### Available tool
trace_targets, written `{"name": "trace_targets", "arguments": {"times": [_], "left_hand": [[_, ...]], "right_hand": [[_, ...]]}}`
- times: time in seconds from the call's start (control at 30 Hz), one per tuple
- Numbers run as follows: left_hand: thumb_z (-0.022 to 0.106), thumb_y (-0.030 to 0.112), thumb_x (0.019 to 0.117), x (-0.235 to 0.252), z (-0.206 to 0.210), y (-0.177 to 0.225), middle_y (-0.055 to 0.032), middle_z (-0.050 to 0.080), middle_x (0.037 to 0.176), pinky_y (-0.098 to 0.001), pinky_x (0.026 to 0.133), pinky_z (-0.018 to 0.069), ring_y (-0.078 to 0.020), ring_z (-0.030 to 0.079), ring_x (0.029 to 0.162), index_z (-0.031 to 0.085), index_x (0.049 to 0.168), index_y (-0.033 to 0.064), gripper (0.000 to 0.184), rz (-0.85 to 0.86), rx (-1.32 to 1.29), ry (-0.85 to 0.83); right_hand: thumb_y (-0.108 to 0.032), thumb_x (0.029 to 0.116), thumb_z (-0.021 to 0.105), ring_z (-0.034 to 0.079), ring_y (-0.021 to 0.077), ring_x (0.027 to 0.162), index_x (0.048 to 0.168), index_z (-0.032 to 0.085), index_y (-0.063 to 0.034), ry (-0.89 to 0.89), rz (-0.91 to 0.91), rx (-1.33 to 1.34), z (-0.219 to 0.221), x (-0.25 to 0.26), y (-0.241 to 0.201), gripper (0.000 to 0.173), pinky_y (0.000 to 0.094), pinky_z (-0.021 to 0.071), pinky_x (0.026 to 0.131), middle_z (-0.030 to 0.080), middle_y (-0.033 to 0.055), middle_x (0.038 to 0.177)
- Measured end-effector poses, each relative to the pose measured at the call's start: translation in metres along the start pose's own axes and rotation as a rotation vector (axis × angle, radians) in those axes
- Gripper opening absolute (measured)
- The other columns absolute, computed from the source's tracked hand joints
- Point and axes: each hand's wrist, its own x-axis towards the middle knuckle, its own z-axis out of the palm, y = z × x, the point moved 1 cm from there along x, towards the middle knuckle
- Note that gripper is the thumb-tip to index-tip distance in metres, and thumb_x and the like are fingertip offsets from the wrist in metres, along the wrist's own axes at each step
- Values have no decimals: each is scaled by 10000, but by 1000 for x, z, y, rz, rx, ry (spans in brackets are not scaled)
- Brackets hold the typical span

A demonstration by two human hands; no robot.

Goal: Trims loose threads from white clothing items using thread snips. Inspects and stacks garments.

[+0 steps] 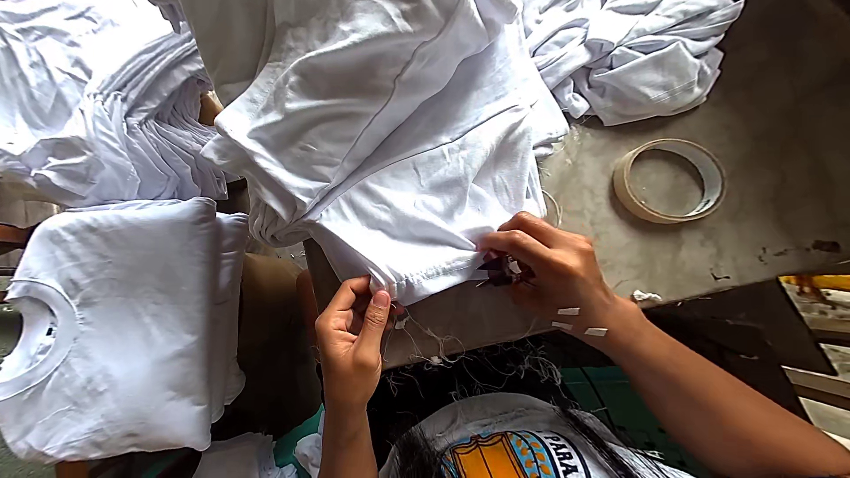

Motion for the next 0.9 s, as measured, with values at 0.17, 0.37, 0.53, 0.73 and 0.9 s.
{"name": "trace_targets", "arguments": {"times": [0.17, 0.37, 0.53, 0.73, 0.9], "left_hand": [[412, 13, 1040, -2, -7, -2, 28, 758, 871, -205, 653, 605, -50, 721, 740, 698, 1033, 33, 287, -34, -69, -18], [538, -36, 969, -2, -5, -4, 56, 737, 824, -179, 612, 590, -20, 696, 689, 672, 998, 49, 162, -7, -24, 10], [654, -61, 887, -3, -1, -8, 89, 700, 800, -127, 544, 541, 36, 636, 626, 632, 947, 73, 149, 82, 42, 104], [705, -40, 866, -4, -3, -9, 79, 715, 872, -138, 600, 567, 26, 661, 697, 647, 1018, 31, 177, 98, 49, 67], [624, 10, 930, -4, -6, -9, 62, 674, 910, -133, 627, 555, 33, 631, 725, 681, 1056, -38, 146, 81, 120, 9]], "right_hand": [[-97, 871, 597, 488, 152, 562, 1031, 715, -15, 8, 95, 23, 0, -2, -10, 215, 268, 351, 473, 595, 110, 786], [-84, 850, 604, 526, 173, 580, 915, 715, -24, 13, 68, 19, 3, -2, -9, 142, 284, 370, 472, 582, 105, 755], [-77, 833, 592, 524, 193, 571, 890, 704, -17, 12, 81, -28, 5, -1, -9, 139, 304, 360, 465, 580, 114, 748], [-70, 856, 592, 560, 236, 595, 891, 707, -3, 32, 78, -91, 0, 0, -5, 138, 338, 375, 479, 609, 145, 768], [-63, 849, 599, 556, 233, 593, 906, 714, 0, 43, 76, -110, 0, 1, -5, 143, 332, 377, 482, 611, 153, 777]]}}
